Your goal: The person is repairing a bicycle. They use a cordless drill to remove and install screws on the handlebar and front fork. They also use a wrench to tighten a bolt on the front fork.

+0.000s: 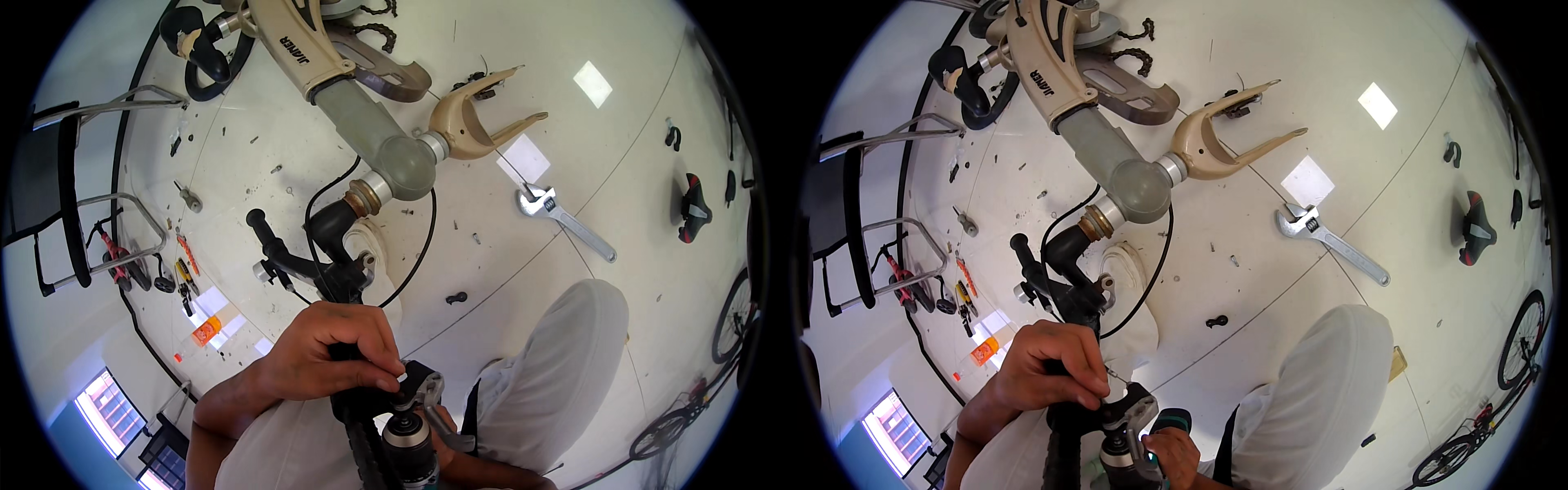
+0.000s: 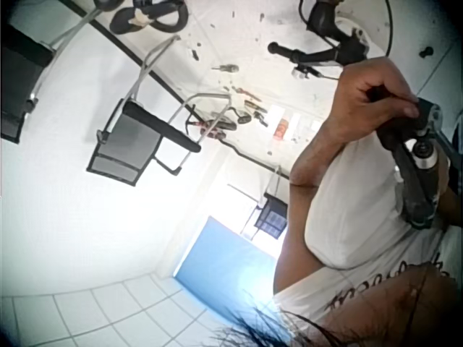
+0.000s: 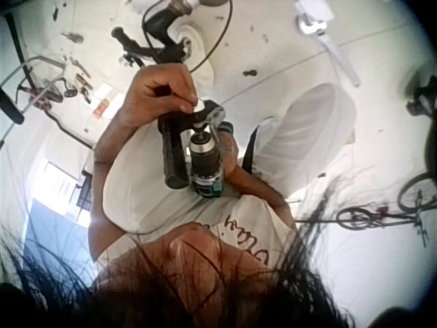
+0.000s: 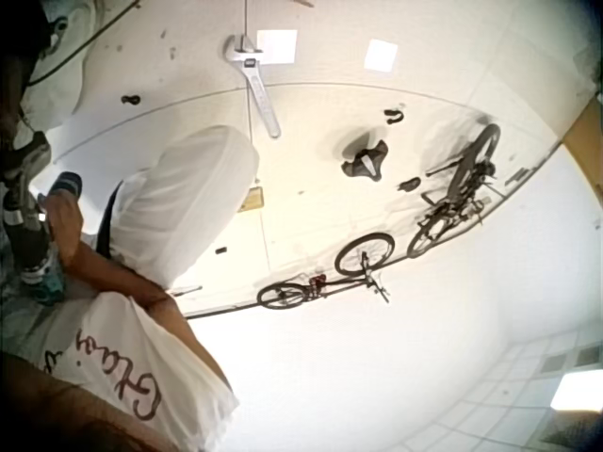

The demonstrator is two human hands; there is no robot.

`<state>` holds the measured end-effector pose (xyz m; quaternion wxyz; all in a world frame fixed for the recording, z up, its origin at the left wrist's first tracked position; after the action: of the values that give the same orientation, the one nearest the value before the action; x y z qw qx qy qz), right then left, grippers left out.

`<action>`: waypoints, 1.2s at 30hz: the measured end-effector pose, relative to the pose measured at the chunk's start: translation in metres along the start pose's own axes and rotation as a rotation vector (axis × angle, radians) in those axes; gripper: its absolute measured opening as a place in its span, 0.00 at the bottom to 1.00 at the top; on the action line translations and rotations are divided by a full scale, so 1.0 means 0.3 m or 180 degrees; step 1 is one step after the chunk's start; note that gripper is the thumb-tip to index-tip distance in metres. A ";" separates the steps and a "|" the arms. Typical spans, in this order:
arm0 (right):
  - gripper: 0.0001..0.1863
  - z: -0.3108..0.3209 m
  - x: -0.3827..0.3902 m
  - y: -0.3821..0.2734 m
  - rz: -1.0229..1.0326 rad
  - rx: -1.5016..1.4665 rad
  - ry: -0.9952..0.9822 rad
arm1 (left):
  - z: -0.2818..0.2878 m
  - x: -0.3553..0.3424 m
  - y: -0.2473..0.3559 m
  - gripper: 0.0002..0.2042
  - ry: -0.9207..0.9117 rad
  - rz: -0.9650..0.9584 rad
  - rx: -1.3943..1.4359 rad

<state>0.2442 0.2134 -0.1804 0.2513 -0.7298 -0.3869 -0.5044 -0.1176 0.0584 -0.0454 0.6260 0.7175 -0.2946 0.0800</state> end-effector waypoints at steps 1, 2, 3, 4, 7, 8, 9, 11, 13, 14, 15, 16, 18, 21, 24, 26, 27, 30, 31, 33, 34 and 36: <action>0.15 -0.008 0.014 -0.019 0.0188 0.0248 -0.0130 | -0.002 -0.004 0.000 0.10 -0.0035 -0.0010 -0.0015; 0.15 -0.021 0.026 -0.039 0.0377 0.0493 -0.0259 | -0.005 -0.009 0.001 0.10 -0.0057 0.0002 -0.0014; 0.14 -0.043 0.036 -0.065 0.0553 0.0813 -0.0313 | -0.010 -0.014 0.001 0.10 -0.0081 0.0022 -0.0010; 0.14 -0.068 0.046 -0.090 0.0696 0.1155 -0.0380 | -0.007 -0.010 -0.001 0.10 -0.0066 0.0051 0.0000; 0.11 -0.226 0.122 -0.260 0.1854 0.2653 -0.0383 | 0.009 -0.001 -0.001 0.08 -0.0221 -0.0050 -0.0175; 0.11 -0.290 0.153 -0.330 0.2389 0.3211 -0.0277 | 0.010 -0.004 -0.002 0.08 -0.0232 -0.0034 -0.0174; 0.11 -0.343 0.184 -0.394 0.2888 0.3616 -0.0178 | 0.005 -0.005 0.001 0.08 -0.0231 -0.0012 -0.0164; 0.12 -0.379 0.221 -0.446 0.3444 0.3763 -0.0086 | 0.003 -0.006 0.002 0.08 -0.0230 0.0015 -0.0148; 0.13 -0.390 0.230 -0.467 0.3787 0.3653 -0.0082 | 0.000 -0.007 -0.001 0.08 -0.0226 0.0055 -0.0140; 0.13 -0.387 0.229 -0.480 0.3923 0.3591 -0.0066 | -0.002 -0.008 -0.005 0.08 -0.0238 0.0071 -0.0134; 0.14 -0.386 0.229 -0.483 0.3997 0.3545 -0.0045 | -0.005 -0.010 -0.011 0.08 -0.0249 0.0087 -0.0127; 0.14 -0.393 0.236 -0.490 0.4083 0.3516 -0.0040 | -0.001 -0.008 -0.010 0.08 -0.0242 0.0091 -0.0123; 0.15 -0.408 0.241 -0.503 0.4175 0.3497 0.0024 | 0.006 -0.007 0.000 0.08 -0.0266 0.0045 -0.0127; 0.16 -0.444 0.238 -0.499 0.4140 0.3519 0.0387 | 0.009 -0.006 0.003 0.08 -0.0278 0.0059 -0.0030; 0.17 -0.383 0.228 -0.487 0.4278 0.3412 -0.0110 | 0.010 -0.005 -0.007 0.07 -0.0301 0.0088 0.0071; 0.18 -0.354 0.242 -0.454 0.4181 0.3865 0.0103 | 0.020 -0.007 0.003 0.07 -0.0372 0.0062 0.0123; 0.18 -0.353 0.239 -0.459 0.4167 0.3791 0.0089 | 0.017 -0.009 0.003 0.07 -0.0416 0.0034 0.0103; 0.18 -0.363 0.241 -0.487 0.4130 0.2988 -0.0176 | 0.005 -0.015 0.002 0.07 -0.0605 0.0012 -0.0022; 0.18 -0.371 0.242 -0.505 0.4235 0.3021 -0.0219 | -0.002 -0.015 0.002 0.07 -0.0672 0.0019 -0.0072; 0.18 -0.384 0.243 -0.537 0.4438 0.3078 -0.0301 | -0.018 -0.021 0.002 0.07 -0.0541 0.0122 0.0167; 0.19 -0.369 0.234 -0.518 0.4295 0.3508 -0.0354 | -0.021 -0.023 0.000 0.07 -0.0478 0.0178 0.0287; 0.21 -0.324 0.209 -0.462 0.4230 0.4022 -0.0341 | -0.019 -0.025 -0.002 0.08 -0.0668 0.0139 0.0183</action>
<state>0.0900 0.2388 -0.0898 0.8236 -0.5515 -0.1027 0.0837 -0.1221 0.0664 -0.0484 0.5690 0.7330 -0.3718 0.0265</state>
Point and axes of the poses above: each hand's wrist, its own x-axis away from the middle knuckle, its own z-axis out of the back of the hand, y = z × x, the point moved 4 cm from there along -x, towards the middle knuckle, and after that the axes turned 8 degrees about y, right-handed, at the moved point
